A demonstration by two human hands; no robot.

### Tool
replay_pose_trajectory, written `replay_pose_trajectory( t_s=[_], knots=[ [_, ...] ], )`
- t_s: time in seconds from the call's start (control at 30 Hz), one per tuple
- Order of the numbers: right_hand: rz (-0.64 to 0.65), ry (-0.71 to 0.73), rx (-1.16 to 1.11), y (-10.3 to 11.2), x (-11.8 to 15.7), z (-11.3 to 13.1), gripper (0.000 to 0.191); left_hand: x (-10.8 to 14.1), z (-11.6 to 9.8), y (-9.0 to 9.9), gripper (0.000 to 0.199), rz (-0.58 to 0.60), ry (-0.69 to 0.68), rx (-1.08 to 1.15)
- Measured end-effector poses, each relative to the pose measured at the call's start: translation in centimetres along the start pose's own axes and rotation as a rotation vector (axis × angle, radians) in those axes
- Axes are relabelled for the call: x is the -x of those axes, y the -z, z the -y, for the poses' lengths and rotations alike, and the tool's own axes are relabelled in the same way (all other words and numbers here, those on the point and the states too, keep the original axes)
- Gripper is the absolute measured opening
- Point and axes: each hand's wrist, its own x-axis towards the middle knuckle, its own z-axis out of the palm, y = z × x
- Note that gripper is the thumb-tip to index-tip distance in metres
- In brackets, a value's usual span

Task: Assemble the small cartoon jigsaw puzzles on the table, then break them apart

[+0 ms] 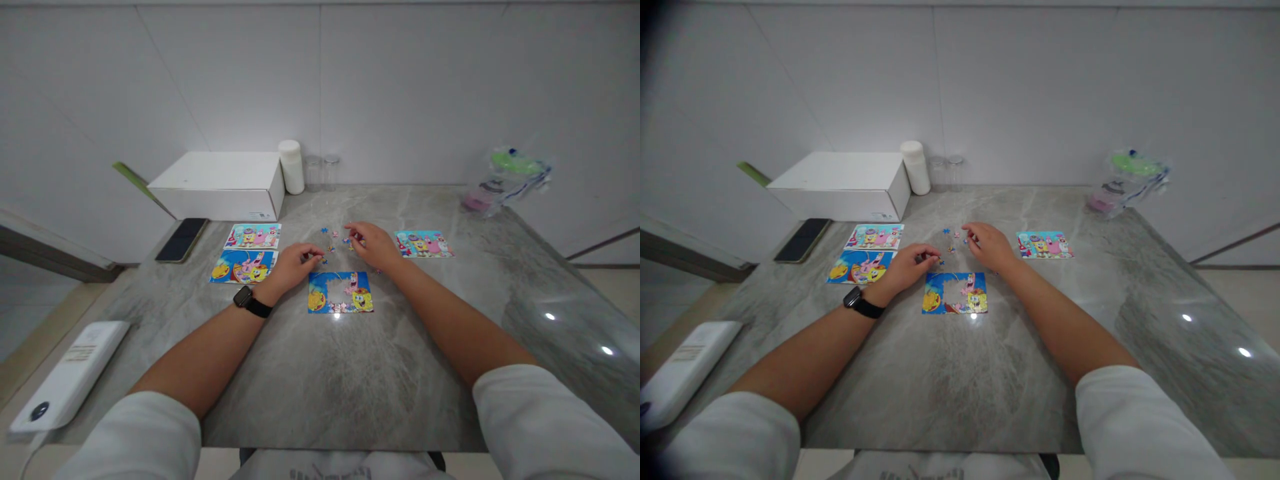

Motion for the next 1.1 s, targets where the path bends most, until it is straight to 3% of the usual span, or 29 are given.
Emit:
replay_pose_trajectory(
  t_s=[0.13, 0.23, 0.43, 0.57, 0.9, 1.1],
  knots=[
    [0.018, 0.068, -0.016, 0.7, 0.3, 1.1, 0.038, 0.2, 0.2, -0.4, 0.026, 0.029, -0.021, 0.067],
    [0.032, 0.085, 0.009, 1.1, 1.1, 0.6, 0.037, 0.4, 0.2, -0.4, 0.025, 0.005, -0.026, 0.072],
    [-0.125, -0.109, 0.041, 1.5, 3.8, -3.2, 0.039, 0.5, 0.1, -0.3, 0.019, -0.050, 0.039, 0.057],
    [-0.204, -0.183, 0.042, 1.4, 4.6, -4.4, 0.037, 0.4, 0.6, -0.3, 0.018, -0.076, 0.044, 0.057],
    [-0.169, -0.057, 0.031, -0.4, 4.3, -4.3, 0.029, -0.4, 1.9, -0.1, 0.020, -0.079, 0.065, 0.062],
    [-0.186, -0.028, 0.031, -0.1, 4.5, -4.5, 0.026, -0.3, 1.6, -0.1, 0.017, -0.072, 0.088, 0.086]
  ],
)
